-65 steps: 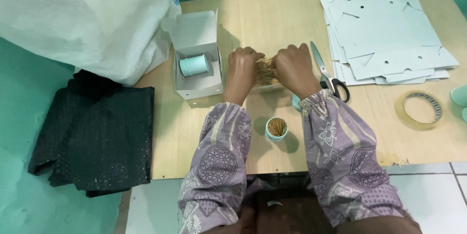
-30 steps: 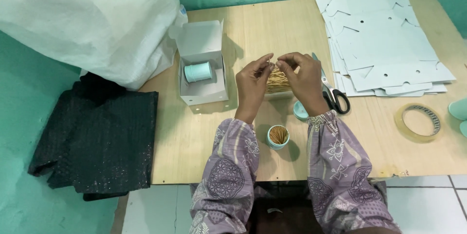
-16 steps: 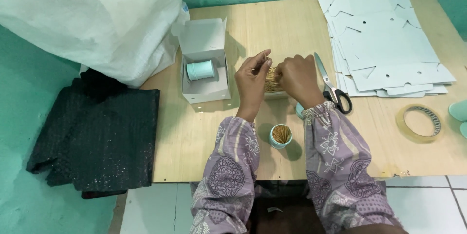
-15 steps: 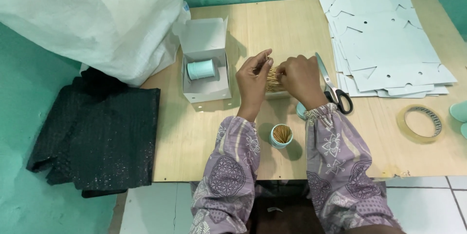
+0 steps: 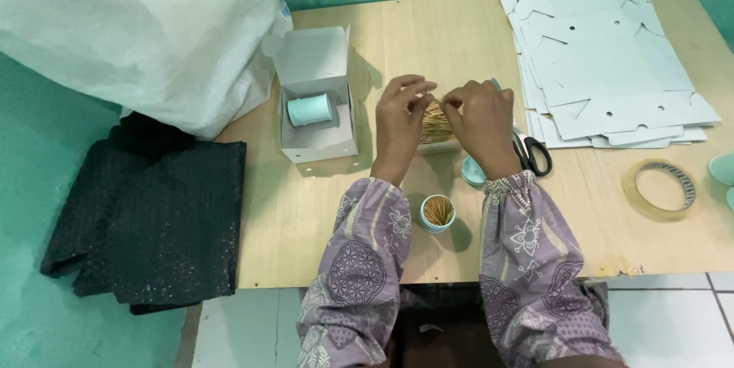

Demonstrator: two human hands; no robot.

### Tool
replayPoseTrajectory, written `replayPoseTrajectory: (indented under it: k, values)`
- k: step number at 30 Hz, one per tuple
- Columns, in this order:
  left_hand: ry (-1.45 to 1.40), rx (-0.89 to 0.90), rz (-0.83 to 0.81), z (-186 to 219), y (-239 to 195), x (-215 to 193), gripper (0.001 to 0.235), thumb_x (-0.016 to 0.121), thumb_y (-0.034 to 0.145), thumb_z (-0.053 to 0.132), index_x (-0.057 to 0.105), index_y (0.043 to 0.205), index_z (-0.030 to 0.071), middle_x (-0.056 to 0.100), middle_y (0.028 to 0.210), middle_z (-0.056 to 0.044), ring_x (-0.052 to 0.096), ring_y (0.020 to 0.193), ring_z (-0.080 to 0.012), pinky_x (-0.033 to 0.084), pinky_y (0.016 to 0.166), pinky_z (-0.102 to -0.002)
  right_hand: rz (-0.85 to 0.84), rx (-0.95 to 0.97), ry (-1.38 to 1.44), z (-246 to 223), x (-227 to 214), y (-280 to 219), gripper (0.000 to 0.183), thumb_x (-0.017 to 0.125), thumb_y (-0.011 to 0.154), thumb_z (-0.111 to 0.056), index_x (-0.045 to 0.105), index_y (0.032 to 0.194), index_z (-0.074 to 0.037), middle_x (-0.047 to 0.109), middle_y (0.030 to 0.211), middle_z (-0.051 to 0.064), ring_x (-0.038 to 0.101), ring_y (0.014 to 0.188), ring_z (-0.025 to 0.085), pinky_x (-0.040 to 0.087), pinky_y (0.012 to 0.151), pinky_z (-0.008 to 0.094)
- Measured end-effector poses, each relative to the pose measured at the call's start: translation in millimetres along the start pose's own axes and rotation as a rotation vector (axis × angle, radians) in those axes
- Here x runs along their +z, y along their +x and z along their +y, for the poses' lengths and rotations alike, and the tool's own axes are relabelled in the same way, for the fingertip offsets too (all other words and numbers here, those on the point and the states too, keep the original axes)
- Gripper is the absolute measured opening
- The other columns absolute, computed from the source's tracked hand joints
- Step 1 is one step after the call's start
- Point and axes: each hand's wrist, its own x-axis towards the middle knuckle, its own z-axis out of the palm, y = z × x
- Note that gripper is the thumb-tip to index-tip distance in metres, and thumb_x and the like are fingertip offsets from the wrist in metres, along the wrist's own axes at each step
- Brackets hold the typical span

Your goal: The person repeatedly picks up wooden sticks from a container and inserts them into small light-blue cylindrical holders on a table. The person handles the sticks and holders by hand, placing each stick into a holder and then picking another stick to repeat the process.

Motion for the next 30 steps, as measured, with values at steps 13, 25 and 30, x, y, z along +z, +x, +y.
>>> replayPoseTrajectory:
  k: [13,25,30]
  values:
    - [-0.471,-0.305,0.031,4,0,7,0.034,0.077,0.09,0.006,0.073,0.124,0.008,0.079,0.103,-0.01,0.067,0.086,-0.0062,0.058,0.073,-0.018,-0.02,0.118,0.47,-9,-6,-2,0.013,0.069,0.104,-0.027,0.078,0.098,-0.019,0.074,0.085,-0.003,0.066,0.087,0.018,0.04,0.087,0.039]
    - [-0.446,-0.24,0.064,-6,-3,11,0.043,0.08,0.089,0.01,0.07,0.131,0.015,0.076,0.085,-0.008,0.067,0.074,-0.0082,0.059,0.067,-0.024,0.123,0.137,0.662,-4,-3,1,0.005,0.075,0.101,-0.022,0.078,0.104,-0.018,0.076,0.085,0.0,0.068,0.085,0.015,0.046,0.085,0.031]
    - [-0.391,-0.215,0.016,2,-3,6,0.048,0.082,0.086,0.006,0.07,0.132,0.015,0.078,0.085,-0.009,0.069,0.072,-0.0104,0.057,0.065,-0.025,0.177,0.113,0.716,-11,-5,1,0.007,0.077,0.101,-0.02,0.079,0.101,-0.013,0.071,0.089,0.005,0.066,0.081,0.018,0.047,0.08,0.032]
